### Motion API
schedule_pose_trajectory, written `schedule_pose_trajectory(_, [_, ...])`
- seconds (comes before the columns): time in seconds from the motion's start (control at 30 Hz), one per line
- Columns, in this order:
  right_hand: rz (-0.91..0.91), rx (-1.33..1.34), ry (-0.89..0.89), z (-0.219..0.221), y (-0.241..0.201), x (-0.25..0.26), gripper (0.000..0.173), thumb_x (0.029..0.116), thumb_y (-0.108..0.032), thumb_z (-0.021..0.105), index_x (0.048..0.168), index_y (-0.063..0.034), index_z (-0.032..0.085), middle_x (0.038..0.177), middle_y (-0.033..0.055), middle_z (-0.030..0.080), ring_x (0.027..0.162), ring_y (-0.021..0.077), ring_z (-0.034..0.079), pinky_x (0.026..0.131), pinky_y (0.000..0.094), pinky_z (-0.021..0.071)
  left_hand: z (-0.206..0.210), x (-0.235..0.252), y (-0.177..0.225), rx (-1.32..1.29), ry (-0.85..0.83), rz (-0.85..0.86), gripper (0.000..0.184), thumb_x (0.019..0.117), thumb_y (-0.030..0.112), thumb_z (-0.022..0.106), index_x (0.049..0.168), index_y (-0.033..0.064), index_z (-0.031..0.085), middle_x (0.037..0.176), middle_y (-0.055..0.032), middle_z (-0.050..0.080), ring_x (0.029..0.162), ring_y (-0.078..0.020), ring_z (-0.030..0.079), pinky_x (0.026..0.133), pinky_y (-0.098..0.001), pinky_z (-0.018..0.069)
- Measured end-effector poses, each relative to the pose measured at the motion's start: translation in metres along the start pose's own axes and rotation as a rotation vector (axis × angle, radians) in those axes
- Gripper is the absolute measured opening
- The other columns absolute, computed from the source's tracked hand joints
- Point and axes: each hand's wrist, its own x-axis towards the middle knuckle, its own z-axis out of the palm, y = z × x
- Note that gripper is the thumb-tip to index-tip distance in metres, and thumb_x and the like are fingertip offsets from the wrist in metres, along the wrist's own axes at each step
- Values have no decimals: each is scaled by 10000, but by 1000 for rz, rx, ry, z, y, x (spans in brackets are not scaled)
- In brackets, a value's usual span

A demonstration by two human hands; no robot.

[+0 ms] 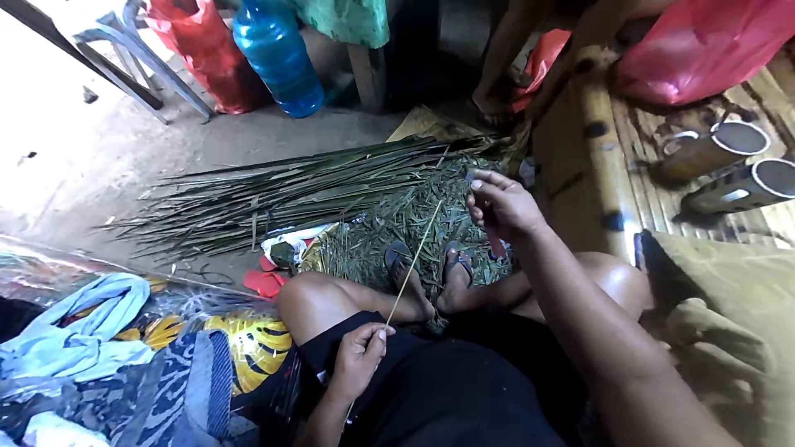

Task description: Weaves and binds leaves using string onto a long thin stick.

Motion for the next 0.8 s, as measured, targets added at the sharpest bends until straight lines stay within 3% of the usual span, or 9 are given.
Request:
schedule_pose_trajectory(0.13, [118, -170, -273, 33, 37, -44, 366, 1063, -192, 528, 1410, -79, 556, 842, 75, 676, 597, 125, 605, 550, 282, 541, 2, 10, 1, 15, -2, 31, 237, 1046, 103, 523, 1142, 7, 718, 688, 27, 595, 520, -34, 502, 463, -176, 430])
schedule_pose_trajectory(0.2, [154, -129, -439, 47, 62, -62, 353, 1049, -200, 558, 1358, -35, 598, 831, 51, 682, 601, 101, 597, 554, 257, 526, 5, 15, 1, 19, -13, 48, 242, 1049, 100, 515, 1138, 7, 721, 684, 32, 596, 518, -29, 501, 460, -173, 430])
schedule_pose_trajectory(0.27, [169, -52, -494, 53, 74, -69, 311, 1050, -184, 555, 1298, -9, 623, 806, 35, 675, 582, 84, 585, 535, 236, 513, 7, 16, 3, 25, -23, 46, 242, 1049, 97, 514, 1128, 8, 724, 681, 37, 592, 517, -25, 494, 460, -172, 426])
schedule_pose_trajectory(0.4, [105, -74, -395, 43, 51, -53, 278, 1053, -163, 538, 1264, -23, 653, 776, 23, 655, 590, 65, 569, 563, 224, 505, 1, 10, 4, 14, -53, 59, 239, 1050, 107, 514, 1106, 16, 728, 667, 49, 585, 511, -11, 491, 455, -160, 419])
schedule_pose_trajectory(0.7, [1, 56, -23, 4, -6, 8, 315, 1090, -186, 457, 1375, -87, 546, 754, 4, 616, 507, 67, 544, 462, 216, 495, -3, -7, -1, 4, -1, 49, 238, 1039, 110, 522, 1085, 19, 737, 654, 44, 581, 497, -6, 480, 444, -154, 407])
schedule_pose_trajectory(0.8, [49, -104, -120, 20, 12, -18, 344, 1075, -203, 498, 1407, -126, 545, 793, 37, 653, 527, 88, 564, 480, 241, 513, 2, 1, 2, 27, 80, 32, 225, 1030, 71, 527, 1085, -1, 733, 663, 17, 599, 484, -33, 491, 434, -174, 418])
